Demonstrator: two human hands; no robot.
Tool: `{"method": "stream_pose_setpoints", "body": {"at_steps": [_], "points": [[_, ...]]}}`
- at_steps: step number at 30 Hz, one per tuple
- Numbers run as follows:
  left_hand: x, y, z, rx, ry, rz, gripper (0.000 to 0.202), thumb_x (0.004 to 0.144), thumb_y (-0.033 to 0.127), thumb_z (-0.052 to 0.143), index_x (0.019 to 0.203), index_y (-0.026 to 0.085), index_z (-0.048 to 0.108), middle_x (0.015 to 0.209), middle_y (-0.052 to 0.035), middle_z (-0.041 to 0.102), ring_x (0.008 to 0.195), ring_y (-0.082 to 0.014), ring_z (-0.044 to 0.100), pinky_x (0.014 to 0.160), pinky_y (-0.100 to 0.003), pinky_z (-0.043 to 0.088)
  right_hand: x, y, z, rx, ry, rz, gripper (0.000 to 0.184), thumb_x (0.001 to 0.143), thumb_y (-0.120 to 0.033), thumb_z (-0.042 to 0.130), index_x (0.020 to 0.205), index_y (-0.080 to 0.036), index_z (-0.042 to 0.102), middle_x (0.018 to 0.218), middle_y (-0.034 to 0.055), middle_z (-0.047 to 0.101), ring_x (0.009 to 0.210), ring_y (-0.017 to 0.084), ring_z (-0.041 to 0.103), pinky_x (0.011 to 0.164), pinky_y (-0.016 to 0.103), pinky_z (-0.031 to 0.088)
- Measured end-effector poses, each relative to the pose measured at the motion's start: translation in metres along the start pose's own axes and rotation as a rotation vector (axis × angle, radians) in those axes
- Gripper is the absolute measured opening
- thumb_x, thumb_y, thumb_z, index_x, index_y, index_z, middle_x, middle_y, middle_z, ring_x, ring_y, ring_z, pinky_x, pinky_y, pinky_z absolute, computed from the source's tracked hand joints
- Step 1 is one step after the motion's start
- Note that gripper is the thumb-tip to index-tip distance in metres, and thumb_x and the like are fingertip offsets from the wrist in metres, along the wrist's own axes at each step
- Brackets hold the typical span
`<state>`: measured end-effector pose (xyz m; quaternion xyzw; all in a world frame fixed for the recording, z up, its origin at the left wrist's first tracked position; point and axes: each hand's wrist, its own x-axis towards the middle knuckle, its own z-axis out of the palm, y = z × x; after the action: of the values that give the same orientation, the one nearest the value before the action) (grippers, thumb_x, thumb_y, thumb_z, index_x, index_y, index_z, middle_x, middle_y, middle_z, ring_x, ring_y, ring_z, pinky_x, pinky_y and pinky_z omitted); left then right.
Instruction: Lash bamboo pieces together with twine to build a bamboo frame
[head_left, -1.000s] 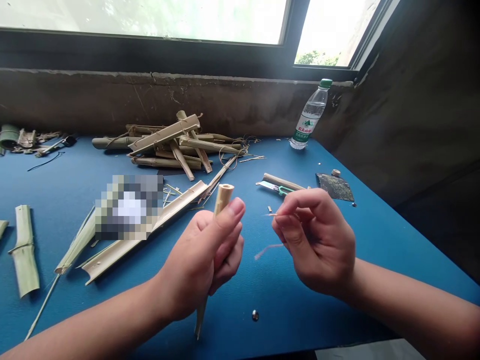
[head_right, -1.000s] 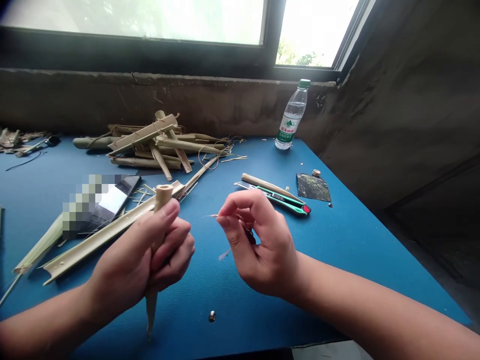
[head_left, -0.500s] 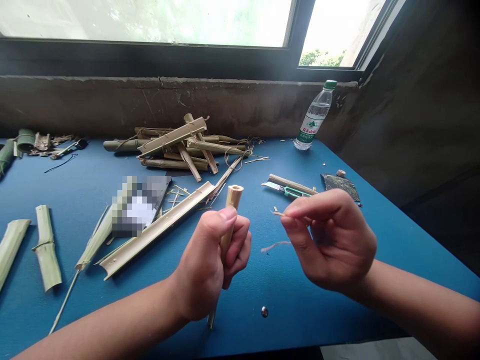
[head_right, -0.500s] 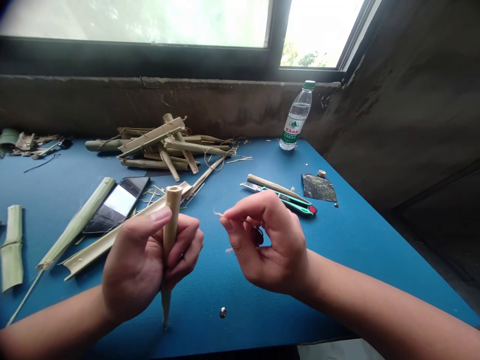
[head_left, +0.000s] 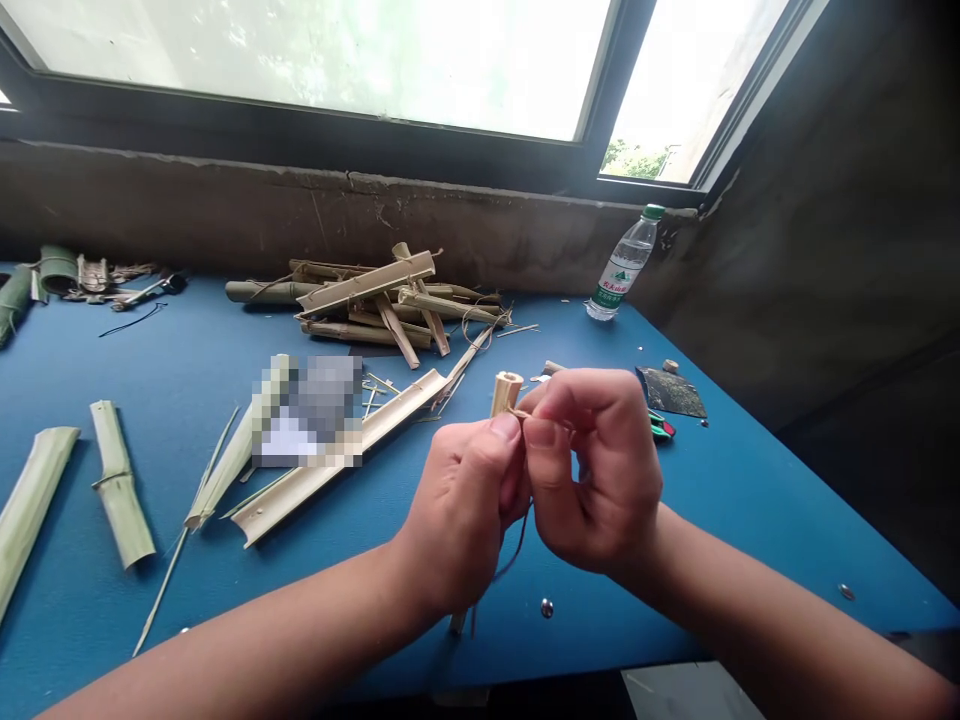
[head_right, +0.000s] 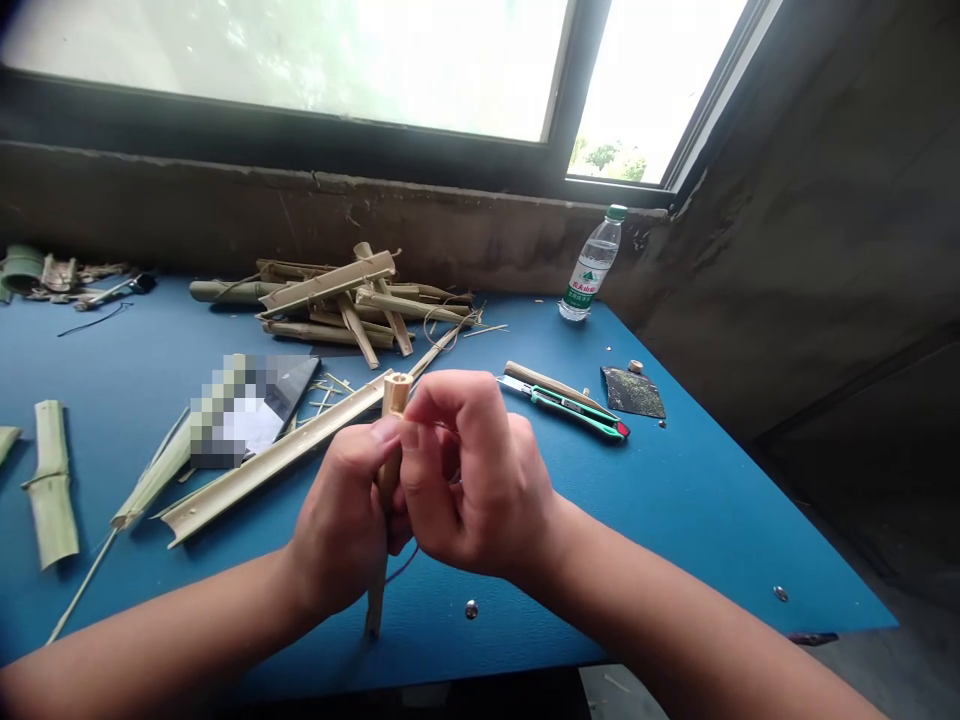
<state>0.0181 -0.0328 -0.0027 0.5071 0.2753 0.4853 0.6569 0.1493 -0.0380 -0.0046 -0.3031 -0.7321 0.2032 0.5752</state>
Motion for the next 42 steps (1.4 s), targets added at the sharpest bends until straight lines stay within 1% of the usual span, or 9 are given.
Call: {"method": "stream_pose_setpoints", "body": {"at_steps": [5, 10, 16, 21, 25, 32, 36, 40, 42], "points": [[-0.001, -0.002, -0.001, 0.020, 0.008, 0.004, 0.057, 0.105, 0.049, 0.051, 0.056, 0.020, 0.048, 0.046, 0.0013, 0.045, 0.046, -0.0105, 0.039, 0.045, -0.026, 0.028, -0.002, 0.005, -0.003, -0.100, 0.027, -0.022, 0.014, 0.110, -0.019, 0.053, 0.114, -0.031, 0.048, 0.078, -0.0025, 0.060, 0.053, 0.014, 0.061, 0.052, 0.033, 0.052], [-0.001, -0.002, 0.001, 0.015, 0.011, 0.009, 0.058, 0.102, 0.053, 0.057, 0.055, 0.020, 0.047, 0.045, 0.0015, 0.046, 0.045, -0.0104, 0.040, 0.046, -0.027, 0.029, -0.002, 0.005, -0.004, -0.081, 0.027, 0.017, 0.010, 0.110, -0.022, 0.054, 0.112, -0.031, 0.050, 0.086, -0.0001, 0.061, 0.053, 0.014, 0.057, 0.050, 0.032, 0.048], [0.000, -0.003, -0.001, 0.018, -0.012, 0.010, 0.058, 0.105, 0.052, 0.054, 0.056, 0.020, 0.047, 0.047, 0.0015, 0.045, 0.046, -0.0103, 0.038, 0.046, -0.027, 0.030, -0.003, 0.005, -0.010, -0.076, 0.007, 0.013, 0.007, 0.110, -0.025, 0.055, 0.113, -0.030, 0.052, 0.092, 0.0043, 0.064, 0.067, 0.018, 0.063, 0.056, 0.032, 0.055], [-0.001, -0.006, -0.002, 0.013, -0.020, 0.014, 0.059, 0.106, 0.052, 0.052, 0.057, 0.020, 0.045, 0.048, 0.0019, 0.044, 0.046, -0.0101, 0.037, 0.046, -0.027, 0.029, -0.003, 0.006, -0.011, -0.048, 0.006, 0.021, 0.007, 0.110, -0.025, 0.055, 0.114, -0.030, 0.053, 0.089, 0.0036, 0.064, 0.066, 0.018, 0.063, 0.056, 0.032, 0.055], [-0.001, -0.005, -0.002, 0.046, -0.017, 0.004, 0.059, 0.106, 0.055, 0.051, 0.058, 0.021, 0.045, 0.048, 0.0016, 0.044, 0.046, -0.0105, 0.037, 0.046, -0.027, 0.028, -0.002, 0.007, -0.008, -0.032, 0.029, 0.023, 0.009, 0.110, -0.021, 0.055, 0.113, -0.029, 0.052, 0.090, 0.0022, 0.062, 0.060, 0.014, 0.060, 0.053, 0.030, 0.054], [-0.002, -0.005, -0.003, 0.069, -0.051, 0.021, 0.057, 0.109, 0.051, 0.049, 0.060, 0.020, 0.047, 0.051, 0.0020, 0.045, 0.049, -0.0106, 0.038, 0.048, -0.028, 0.029, -0.002, 0.006, -0.008, -0.108, 0.068, -0.001, 0.011, 0.107, -0.018, 0.058, 0.112, -0.027, 0.054, 0.094, 0.0032, 0.059, 0.071, 0.016, 0.063, 0.060, 0.030, 0.057], [-0.004, -0.007, -0.005, 0.100, -0.052, 0.018, 0.058, 0.110, 0.054, 0.048, 0.063, 0.020, 0.046, 0.053, 0.0023, 0.045, 0.050, -0.0107, 0.038, 0.048, -0.027, 0.030, -0.001, 0.004, -0.009, -0.089, 0.058, 0.026, 0.009, 0.108, -0.018, 0.057, 0.110, -0.027, 0.054, 0.091, 0.0019, 0.057, 0.068, 0.015, 0.061, 0.058, 0.030, 0.056], [-0.006, -0.013, -0.006, 0.161, -0.047, 0.013, 0.059, 0.111, 0.060, 0.048, 0.067, 0.020, 0.048, 0.056, 0.0026, 0.045, 0.051, -0.0107, 0.039, 0.049, -0.027, 0.030, -0.001, 0.002, -0.009, -0.049, 0.067, 0.067, 0.007, 0.110, -0.021, 0.056, 0.110, -0.027, 0.054, 0.086, 0.0008, 0.058, 0.062, 0.014, 0.061, 0.052, 0.028, 0.053], [-0.007, -0.015, -0.007, 0.144, -0.048, 0.026, 0.060, 0.111, 0.062, 0.047, 0.068, 0.020, 0.048, 0.058, 0.0028, 0.044, 0.052, -0.0106, 0.037, 0.049, -0.028, 0.030, -0.001, 0.002, -0.008, 0.012, 0.047, 0.092, 0.007, 0.111, -0.020, 0.055, 0.111, -0.028, 0.053, 0.083, -0.0003, 0.059, 0.057, 0.013, 0.059, 0.049, 0.028, 0.051]]}}
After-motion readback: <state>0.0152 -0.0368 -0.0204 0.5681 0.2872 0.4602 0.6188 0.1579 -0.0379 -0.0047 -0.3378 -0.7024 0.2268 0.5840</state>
